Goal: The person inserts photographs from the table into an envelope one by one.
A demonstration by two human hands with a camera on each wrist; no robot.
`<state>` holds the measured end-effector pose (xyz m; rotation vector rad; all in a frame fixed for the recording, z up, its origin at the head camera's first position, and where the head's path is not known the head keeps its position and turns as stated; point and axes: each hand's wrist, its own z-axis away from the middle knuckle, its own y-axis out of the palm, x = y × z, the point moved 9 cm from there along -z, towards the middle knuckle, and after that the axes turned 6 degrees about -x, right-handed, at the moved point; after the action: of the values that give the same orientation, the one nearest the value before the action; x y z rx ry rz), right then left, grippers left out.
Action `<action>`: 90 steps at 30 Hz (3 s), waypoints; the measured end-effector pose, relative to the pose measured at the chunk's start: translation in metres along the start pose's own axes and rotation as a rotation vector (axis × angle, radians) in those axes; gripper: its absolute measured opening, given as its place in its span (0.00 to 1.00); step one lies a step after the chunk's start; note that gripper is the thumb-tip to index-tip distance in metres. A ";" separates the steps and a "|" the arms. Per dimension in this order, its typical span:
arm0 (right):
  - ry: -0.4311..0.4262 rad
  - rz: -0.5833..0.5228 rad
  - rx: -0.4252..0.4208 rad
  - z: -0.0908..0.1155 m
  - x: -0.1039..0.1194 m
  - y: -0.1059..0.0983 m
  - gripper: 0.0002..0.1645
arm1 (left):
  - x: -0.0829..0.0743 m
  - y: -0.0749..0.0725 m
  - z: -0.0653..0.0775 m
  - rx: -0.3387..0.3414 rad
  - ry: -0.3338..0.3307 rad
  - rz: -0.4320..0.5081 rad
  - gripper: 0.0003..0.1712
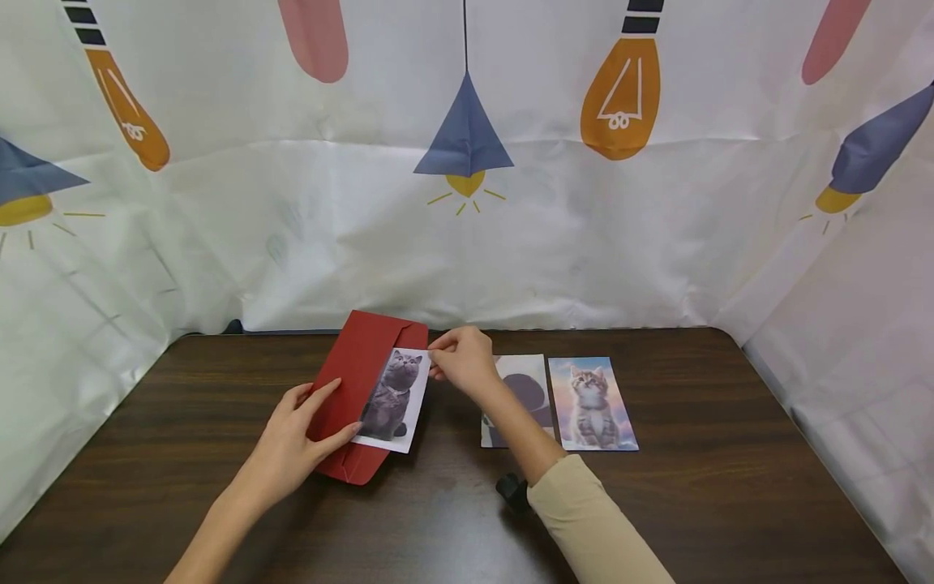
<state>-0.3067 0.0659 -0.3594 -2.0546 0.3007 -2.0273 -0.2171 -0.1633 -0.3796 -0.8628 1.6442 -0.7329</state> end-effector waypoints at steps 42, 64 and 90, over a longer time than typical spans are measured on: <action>-0.014 -0.020 -0.008 0.005 0.012 0.028 0.06 | -0.005 -0.002 0.000 -0.001 0.008 0.001 0.44; -0.003 -0.077 0.005 0.007 0.008 0.039 0.07 | -0.009 0.000 0.001 0.014 0.016 0.013 0.42; 0.007 -0.142 0.005 0.007 0.001 0.034 0.07 | -0.010 -0.001 0.003 0.018 0.018 0.024 0.41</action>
<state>-0.2985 0.0339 -0.3693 -2.1216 0.1546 -2.1132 -0.2124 -0.1551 -0.3742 -0.8252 1.6589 -0.7397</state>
